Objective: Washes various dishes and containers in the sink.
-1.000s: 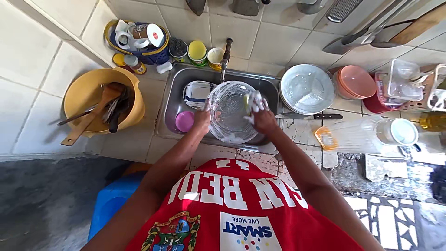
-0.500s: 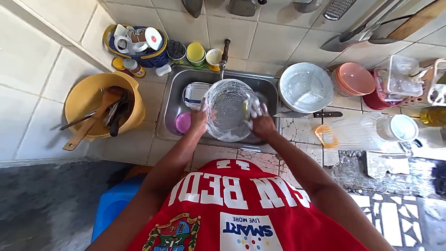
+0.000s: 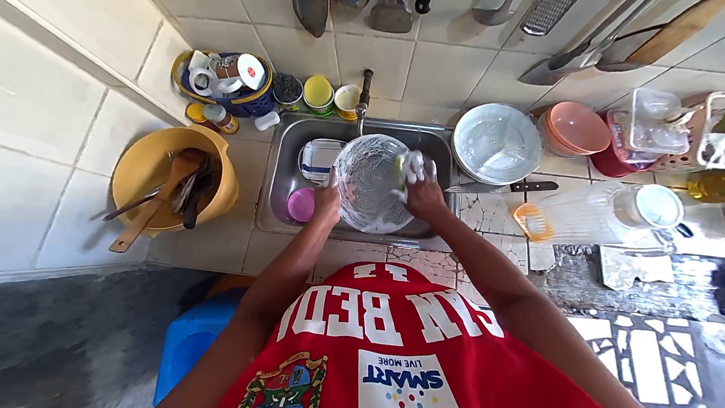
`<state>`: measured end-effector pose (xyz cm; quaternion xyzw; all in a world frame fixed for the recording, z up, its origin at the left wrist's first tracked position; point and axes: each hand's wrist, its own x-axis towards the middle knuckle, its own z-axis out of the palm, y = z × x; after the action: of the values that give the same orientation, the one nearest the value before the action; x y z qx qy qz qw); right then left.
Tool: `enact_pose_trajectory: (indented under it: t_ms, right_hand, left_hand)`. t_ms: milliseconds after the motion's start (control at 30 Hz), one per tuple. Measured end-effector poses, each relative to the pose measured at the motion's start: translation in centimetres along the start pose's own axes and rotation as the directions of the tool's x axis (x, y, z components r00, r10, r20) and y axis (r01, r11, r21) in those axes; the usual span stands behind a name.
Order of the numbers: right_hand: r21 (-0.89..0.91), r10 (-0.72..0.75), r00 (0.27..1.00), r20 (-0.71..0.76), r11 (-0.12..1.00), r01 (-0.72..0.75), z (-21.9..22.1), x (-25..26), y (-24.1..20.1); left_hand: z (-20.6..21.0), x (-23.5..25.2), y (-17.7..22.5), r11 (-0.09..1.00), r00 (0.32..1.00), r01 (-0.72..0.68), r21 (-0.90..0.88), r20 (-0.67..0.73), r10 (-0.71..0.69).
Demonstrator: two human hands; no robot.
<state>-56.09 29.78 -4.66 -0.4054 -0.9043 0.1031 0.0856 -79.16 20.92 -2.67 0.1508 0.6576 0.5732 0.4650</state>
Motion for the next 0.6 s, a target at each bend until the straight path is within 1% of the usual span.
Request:
enact_pose_trajectory:
  t_ms: [33, 67, 100, 133, 200, 267, 333, 400, 433, 467, 533, 600]
  right_hand:
    - [0.004, 0.051, 0.998, -0.036, 0.999, -0.051, 0.0, 1.7, 0.0]
    - [0.019, 0.070, 0.996, -0.063, 0.997, -0.069, 0.0, 3.2, -0.5]
    - [0.039, 0.066, 0.996, -0.064, 0.997, -0.063, 0.1, 4.4, -1.5]
    - [0.069, 0.045, 0.998, -0.032, 0.997, -0.043, -0.1, 5.3, -2.9]
    - [0.130, -0.041, 0.995, 0.087, 0.991, 0.029, -0.8, 5.3, -6.2]
    - [0.203, -0.183, 0.968, 0.172, 0.968, 0.147, -1.0, 3.7, -9.1]
    - [0.277, -0.300, 0.916, 0.267, 0.934, 0.225, -1.5, 2.1, -10.0]
    - [0.282, -0.366, 0.863, 0.349, 0.919, 0.275, -1.9, 0.9, -9.3]
    - [0.257, -0.372, 0.859, 0.352, 0.921, 0.293, -2.0, 0.3, -8.8]
    - [0.230, -0.357, 0.873, 0.333, 0.929, 0.292, -2.0, -0.1, -8.5]
    - [0.164, -0.305, 0.916, 0.261, 0.949, 0.269, -1.5, -0.6, -7.7]
    - [0.137, -0.199, 0.960, 0.195, 0.975, 0.175, -1.4, -0.8, -7.4]
  left_hand:
    - [0.6, -0.1, -0.3, 1.000, 1.000, 0.003, 0.006, 0.007, -0.004]
    - [1.2, -0.2, -0.6, 1.000, 1.000, 0.003, 0.023, 0.003, -0.003]
    - [1.8, -0.4, -0.6, 0.998, 1.000, -0.003, 0.060, -0.013, 0.004]
    - [2.3, -0.6, -0.5, 0.993, 0.999, -0.006, 0.116, -0.038, 0.010]
    - [2.9, -0.7, -0.2, 0.984, 0.996, 0.027, 0.174, -0.084, -0.013]
    - [2.5, -0.8, 0.1, 0.980, 0.993, 0.093, 0.178, -0.094, -0.077]
    - [1.3, -0.9, 0.0, 0.966, 0.986, 0.163, 0.201, -0.054, -0.156]
    - [0.6, -0.6, -0.7, 0.961, 0.976, 0.215, 0.171, -0.078, -0.205]
    - [0.6, -0.5, -1.1, 0.961, 0.974, 0.221, 0.165, -0.094, -0.208]
    - [0.8, -0.5, -1.3, 0.962, 0.975, 0.213, 0.172, -0.106, -0.197]
    - [1.4, -0.5, -1.2, 0.964, 0.983, 0.157, 0.215, -0.128, -0.132]
    - [2.3, -0.5, -0.4, 0.961, 0.992, 0.085, 0.264, -0.115, -0.056]
